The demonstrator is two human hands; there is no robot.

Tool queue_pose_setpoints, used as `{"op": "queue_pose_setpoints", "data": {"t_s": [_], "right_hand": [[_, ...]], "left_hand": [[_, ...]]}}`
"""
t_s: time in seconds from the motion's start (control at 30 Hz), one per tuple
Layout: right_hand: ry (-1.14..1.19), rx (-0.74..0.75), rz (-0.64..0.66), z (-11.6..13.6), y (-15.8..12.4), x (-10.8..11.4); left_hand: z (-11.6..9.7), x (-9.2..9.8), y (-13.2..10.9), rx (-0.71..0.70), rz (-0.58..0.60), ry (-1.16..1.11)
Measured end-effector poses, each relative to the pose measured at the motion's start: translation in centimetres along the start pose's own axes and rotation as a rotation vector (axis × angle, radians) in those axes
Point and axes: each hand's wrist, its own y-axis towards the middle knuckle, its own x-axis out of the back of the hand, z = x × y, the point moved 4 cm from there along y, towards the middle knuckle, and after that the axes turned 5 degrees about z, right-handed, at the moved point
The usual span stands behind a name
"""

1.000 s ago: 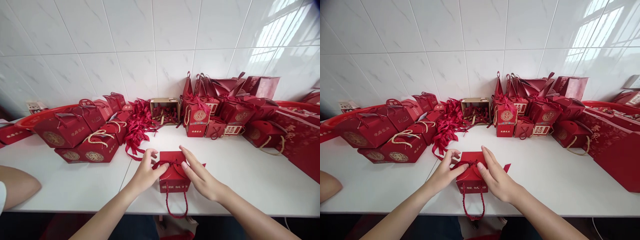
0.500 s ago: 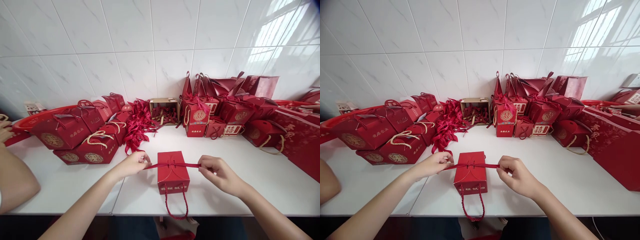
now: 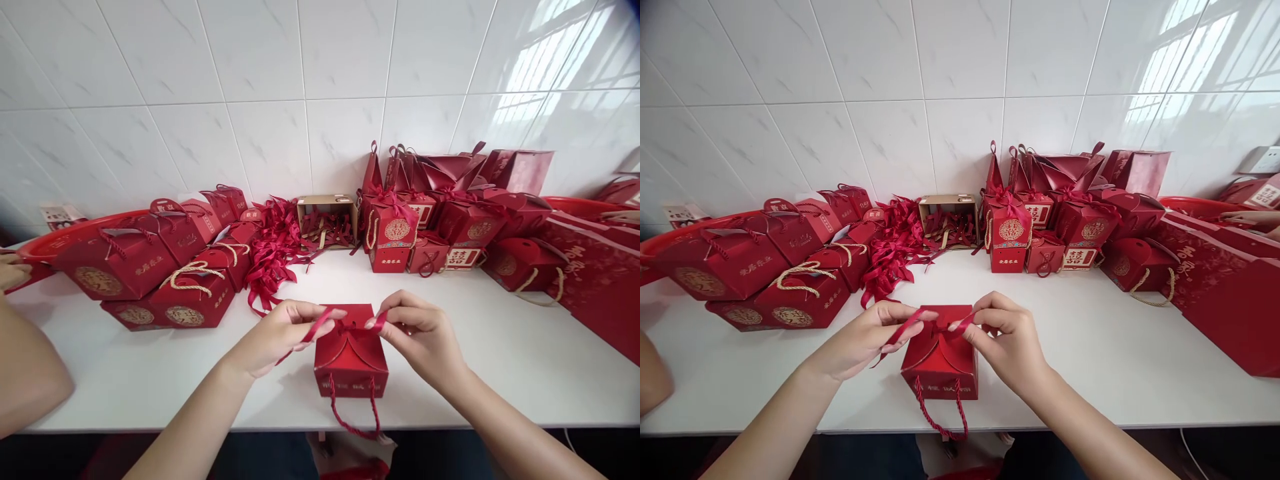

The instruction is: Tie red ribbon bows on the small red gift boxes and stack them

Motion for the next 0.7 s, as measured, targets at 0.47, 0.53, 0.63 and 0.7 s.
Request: {"op": "queue_pose_setpoints", "data": {"t_s": [0.47,0.53,0.63,0.7], "right_hand": [[-0.101,-0.299,0.266,-0.7,1.9,-3.0],[-0.153,-0.288,0.285,-0.5,2.3,-2.9],[-0.191,-0.274,0.363,-0.3,2.7,-2.9],[-0.198,-0.259,0.427,-0.3,2.9,-2.9]], "left_hand": [[0.5,-2.8,-0.2,-0.342,-0.190,0.633],[0.4,-2.4,-0.1,-0.368,-0.176,0.648],[0.2,-2.0,0.3,-0.381,-0.093,0.624],[-0.1,-1.7,0.6,-0.354,0.000,0.623]]}}
